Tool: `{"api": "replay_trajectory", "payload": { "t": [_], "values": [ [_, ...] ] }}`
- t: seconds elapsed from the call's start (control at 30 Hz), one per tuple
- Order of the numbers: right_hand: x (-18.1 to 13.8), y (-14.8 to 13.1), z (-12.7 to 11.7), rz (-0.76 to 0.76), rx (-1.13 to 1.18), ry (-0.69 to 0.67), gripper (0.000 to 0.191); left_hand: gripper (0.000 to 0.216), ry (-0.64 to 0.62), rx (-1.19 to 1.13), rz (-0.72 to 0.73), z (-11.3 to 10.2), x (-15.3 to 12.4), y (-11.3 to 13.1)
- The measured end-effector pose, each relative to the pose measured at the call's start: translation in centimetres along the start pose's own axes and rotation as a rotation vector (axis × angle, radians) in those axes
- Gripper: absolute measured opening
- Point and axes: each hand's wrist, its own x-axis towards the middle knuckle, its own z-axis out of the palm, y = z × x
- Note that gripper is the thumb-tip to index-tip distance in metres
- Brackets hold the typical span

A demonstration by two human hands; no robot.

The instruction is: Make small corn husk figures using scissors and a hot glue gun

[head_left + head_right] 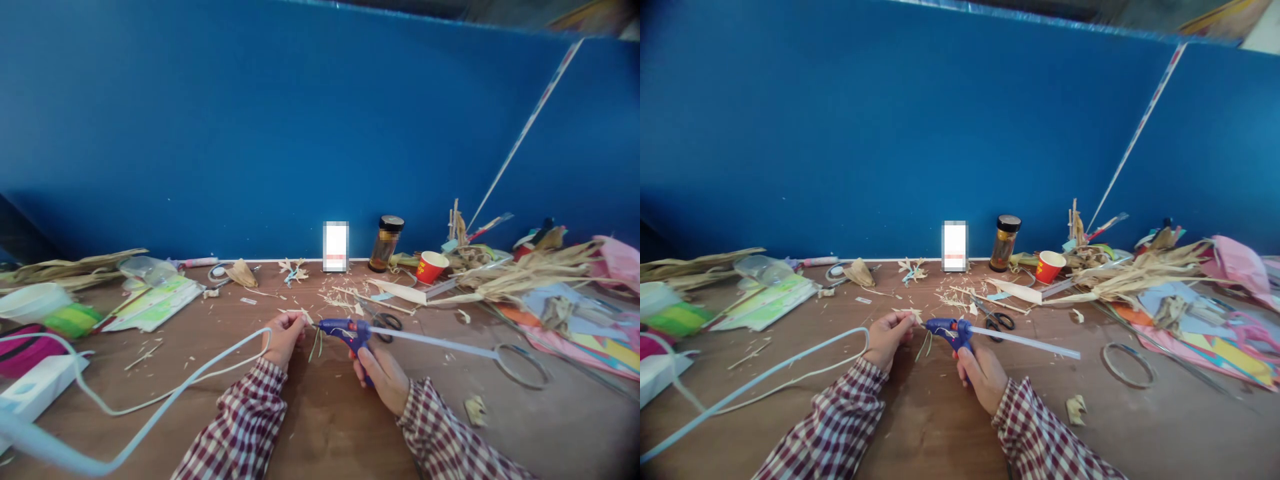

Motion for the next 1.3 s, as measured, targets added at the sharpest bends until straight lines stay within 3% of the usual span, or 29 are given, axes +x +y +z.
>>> {"api": "replay_trajectory", "payload": {
  "t": [0.33, 0.43, 0.53, 0.7, 0.87, 0.93, 1.1, 1.2, 1.3],
  "values": [
    [-0.1, 0.3, 0.0, -0.016, 0.047, 0.022, 0.038, 0.023, 0.052, -0.084, -0.014, -0.1, 0.3, 0.0],
    [-0.4, -0.1, -0.1, -0.08, -0.028, 0.125, 0.033, 0.026, 0.081, -0.09, -0.025, -0.1, 0.4, 0.0],
    [-1.4, -0.9, -1.1, -0.106, -0.188, 0.324, 0.024, 0.029, 0.076, -0.084, -0.044, -0.1, 0.3, 0.3],
    [-4.9, -0.7, -5.6, -0.052, -0.561, 0.53, 0.024, 0.029, 0.095, -0.091, -0.061, -0.3, 0.6, 0.3],
    [-10.3, 2.2, -12.6, 0.042, -1.039, 0.703, 0.024, 0.027, 0.097, -0.071, -0.067, -0.2, 1.0, -0.2],
    [-12.2, 3.3, -15.0, 0.106, -1.176, 0.715, 0.025, 0.026, 0.105, -0.077, -0.057, 0.0, 0.8, -0.3],
    [-15.2, 5.6, -18.7, 0.306, -1.22, 0.688, 0.023, 0.028, 0.09, -0.09, -0.071, 0.0, 0.5, -0.1],
    [-16.3, 6.3, -20.3, 0.295, -1.18, 0.63, 0.027, 0.028, 0.077, -0.092, -0.08, -0.2, 0.5, 0.0],
    [-16.7, 4.7, -21.0, 0.262, -1.175, 0.626, 0.036, 0.028, 0.077, -0.095, -0.067, -0.3, 0.6, 0.1]
  ]
}}
